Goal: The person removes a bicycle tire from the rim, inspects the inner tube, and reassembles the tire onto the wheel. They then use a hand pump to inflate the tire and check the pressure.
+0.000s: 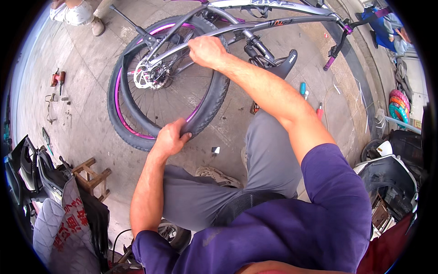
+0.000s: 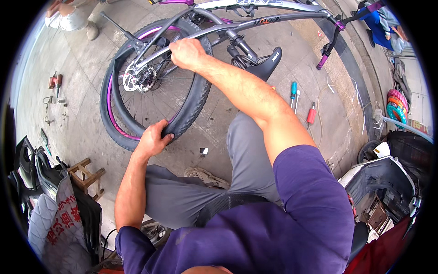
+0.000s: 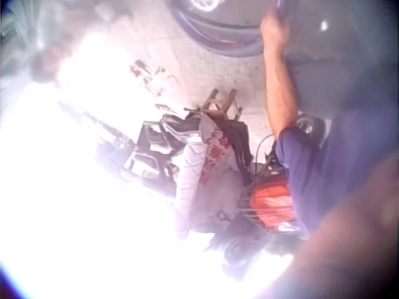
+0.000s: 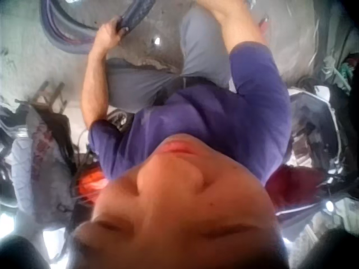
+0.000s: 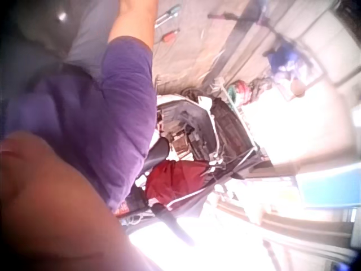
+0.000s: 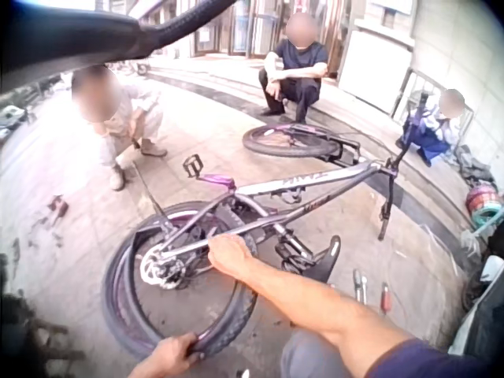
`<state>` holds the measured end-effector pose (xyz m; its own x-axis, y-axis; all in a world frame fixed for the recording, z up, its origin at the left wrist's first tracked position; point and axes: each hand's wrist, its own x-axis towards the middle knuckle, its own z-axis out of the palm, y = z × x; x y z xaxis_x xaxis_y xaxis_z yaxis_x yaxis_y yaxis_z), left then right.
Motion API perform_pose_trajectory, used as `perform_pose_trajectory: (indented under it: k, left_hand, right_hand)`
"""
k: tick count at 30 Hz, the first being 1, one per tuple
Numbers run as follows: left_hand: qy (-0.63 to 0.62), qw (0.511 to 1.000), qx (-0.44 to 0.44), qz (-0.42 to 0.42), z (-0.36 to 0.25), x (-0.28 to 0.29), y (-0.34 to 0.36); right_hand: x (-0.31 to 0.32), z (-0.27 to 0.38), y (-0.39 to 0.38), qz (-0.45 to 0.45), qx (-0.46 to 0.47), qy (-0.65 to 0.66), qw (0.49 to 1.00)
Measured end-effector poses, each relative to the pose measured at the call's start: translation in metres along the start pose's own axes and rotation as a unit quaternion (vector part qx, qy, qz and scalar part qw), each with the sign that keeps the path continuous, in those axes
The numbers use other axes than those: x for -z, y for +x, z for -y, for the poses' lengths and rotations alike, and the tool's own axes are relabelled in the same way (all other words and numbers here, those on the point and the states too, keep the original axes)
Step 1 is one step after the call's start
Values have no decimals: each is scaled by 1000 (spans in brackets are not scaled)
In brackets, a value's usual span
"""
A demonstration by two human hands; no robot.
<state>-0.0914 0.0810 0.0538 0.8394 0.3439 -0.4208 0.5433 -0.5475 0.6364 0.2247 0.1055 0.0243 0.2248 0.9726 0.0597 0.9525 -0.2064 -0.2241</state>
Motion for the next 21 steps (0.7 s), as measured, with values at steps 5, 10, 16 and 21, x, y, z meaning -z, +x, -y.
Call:
perform_pose_trajectory:
  k: [5,10,16,21]
  left_hand:
    - [8,999,-18,-31,-2,-3,0]
    - [23,1000,14,-14,-3,-2,-4]
    - [20,1000,10,-20,-7,-1,-3]
    - [9,1000,0,-28,-2,-4,-4]
  right_hand:
    - [23,-54,70,150,-136,4,979]
    - [-2,-55,125,320,-124,12,939]
    - [-43,-84,131,44,-246,555,794]
    - [-35,-47,128,179,-111,81,974]
